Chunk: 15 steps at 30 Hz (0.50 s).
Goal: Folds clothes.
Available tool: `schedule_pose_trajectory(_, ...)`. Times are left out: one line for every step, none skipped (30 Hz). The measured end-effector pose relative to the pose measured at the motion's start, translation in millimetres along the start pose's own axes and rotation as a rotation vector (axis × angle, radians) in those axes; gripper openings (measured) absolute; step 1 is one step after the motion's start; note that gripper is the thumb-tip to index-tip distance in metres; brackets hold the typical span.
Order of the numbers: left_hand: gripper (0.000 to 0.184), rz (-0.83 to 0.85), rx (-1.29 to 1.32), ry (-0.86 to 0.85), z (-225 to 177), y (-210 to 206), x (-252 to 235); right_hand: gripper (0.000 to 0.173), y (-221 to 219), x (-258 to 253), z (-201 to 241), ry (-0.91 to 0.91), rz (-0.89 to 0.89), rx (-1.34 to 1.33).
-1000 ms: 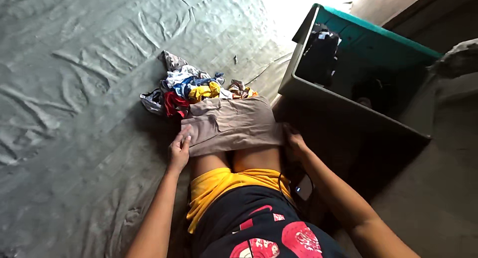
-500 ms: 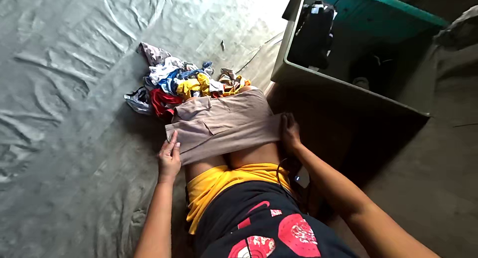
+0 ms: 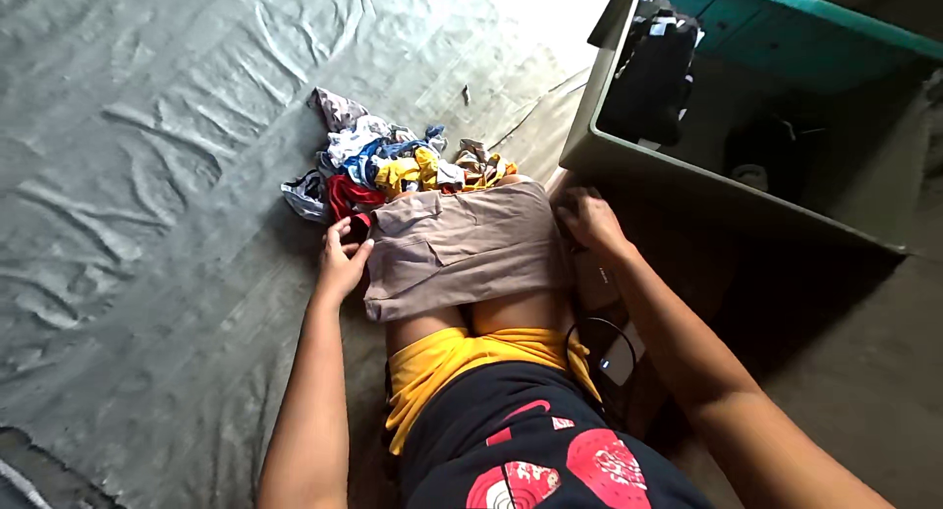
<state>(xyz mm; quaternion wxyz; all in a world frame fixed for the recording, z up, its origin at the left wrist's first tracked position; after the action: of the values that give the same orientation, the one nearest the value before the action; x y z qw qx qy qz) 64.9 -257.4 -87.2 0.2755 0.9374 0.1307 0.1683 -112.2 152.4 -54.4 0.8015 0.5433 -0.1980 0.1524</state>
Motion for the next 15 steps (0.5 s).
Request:
schedule_pose_trajectory(0.064, 0.011, -0.025, -0.039, -1.7, -2.7, -12.5, 0.048, -3.1, -13.5, 4.6, 0.028, -0.012, -0.034)
schedule_pose_trajectory(0.065, 0.034, -0.057, -0.081, -5.3, -7.2, -24.9, 0.052, -9.1, -28.9, 7.6, 0.044, 0.01, -0.066)
schedule_pose_trajectory(0.065, 0.067, -0.091, -0.119, -11.6, -13.7, -36.5, 0.056, -16.3, -43.7, 9.8, 0.058, 0.055, -0.1)
schedule_pose_trajectory(0.065, 0.109, -0.133, -0.144, -17.2, -21.3, -45.5, 0.057, -24.9, -57.3, 11.1, 0.072, 0.111, -0.13)
schedule_pose_trajectory(0.062, 0.149, -0.181, -0.155, -21.0, -28.2, -52.4, 0.057, -34.9, -69.3, 10.6, 0.081, 0.165, -0.145)
schedule_pose_trajectory(0.056, 0.183, -0.231, -0.151, -24.1, -33.4, -57.6, 0.055, -43.5, -78.4, 9.2, 0.09, 0.204, -0.156)
schedule_pose_trajectory(0.047, 0.198, -0.275, -0.148, -28.1, -35.8, -60.7, 0.052, -49.0, -83.6, 7.3, 0.083, 0.215, -0.156)
schedule_pose_trajectory(0.038, 0.187, -0.314, -0.155, -32.4, -34.9, -62.7, 0.048, -50.7, -85.0, 6.2, 0.063, 0.203, -0.146)
schedule_pose_trajectory(0.033, 0.156, -0.335, -0.171, -37.4, -31.5, -63.9, 0.045, -48.6, -84.2, 6.5, 0.043, 0.188, -0.136)
schedule_pose_trajectory(0.03, 0.111, -0.329, -0.204, -42.2, -26.6, -64.4, 0.042, -44.9, -83.0, 7.0, 0.033, 0.177, -0.13)
schedule_pose_trajectory(0.03, 0.055, -0.292, -0.251, -45.6, -20.4, -63.8, 0.038, -40.8, -82.4, 6.4, 0.032, 0.154, -0.129)
schedule_pose_trajectory(0.03, 0.004, -0.242, -0.307, -47.1, -13.1, -62.1, 0.033, -35.9, -81.6, 4.6, 0.038, 0.109, -0.144)
schedule_pose_trajectory(0.031, -0.037, -0.184, -0.368, -48.2, -5.2, -58.9, 0.028, -29.5, -78.8, 2.8, 0.05, 0.052, -0.177)
schedule_pose_trajectory(0.03, -0.054, -0.121, -0.425, -50.2, 2.6, -53.3, 0.025, -22.0, -73.3, 1.8, 0.058, 0.01, -0.22)
schedule_pose_trajectory(0.028, -0.057, -0.067, -0.476, -52.7, 9.9, -44.8, 0.024, -13.7, -64.7, 1.3, 0.05, -0.007, -0.275)
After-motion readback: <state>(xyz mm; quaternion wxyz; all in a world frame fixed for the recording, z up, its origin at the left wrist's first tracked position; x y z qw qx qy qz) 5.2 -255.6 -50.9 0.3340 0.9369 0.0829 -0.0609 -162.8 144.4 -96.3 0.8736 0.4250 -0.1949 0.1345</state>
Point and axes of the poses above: each hand's wrist, its own x-axis away from the middle knuckle, its own y-axis out of the back of the hand, z = x × y, the point moved 5 cm from there along -x, towards the middle knuckle, and after that the axes turned 11 degrees about -y, right-handed, at the moved point
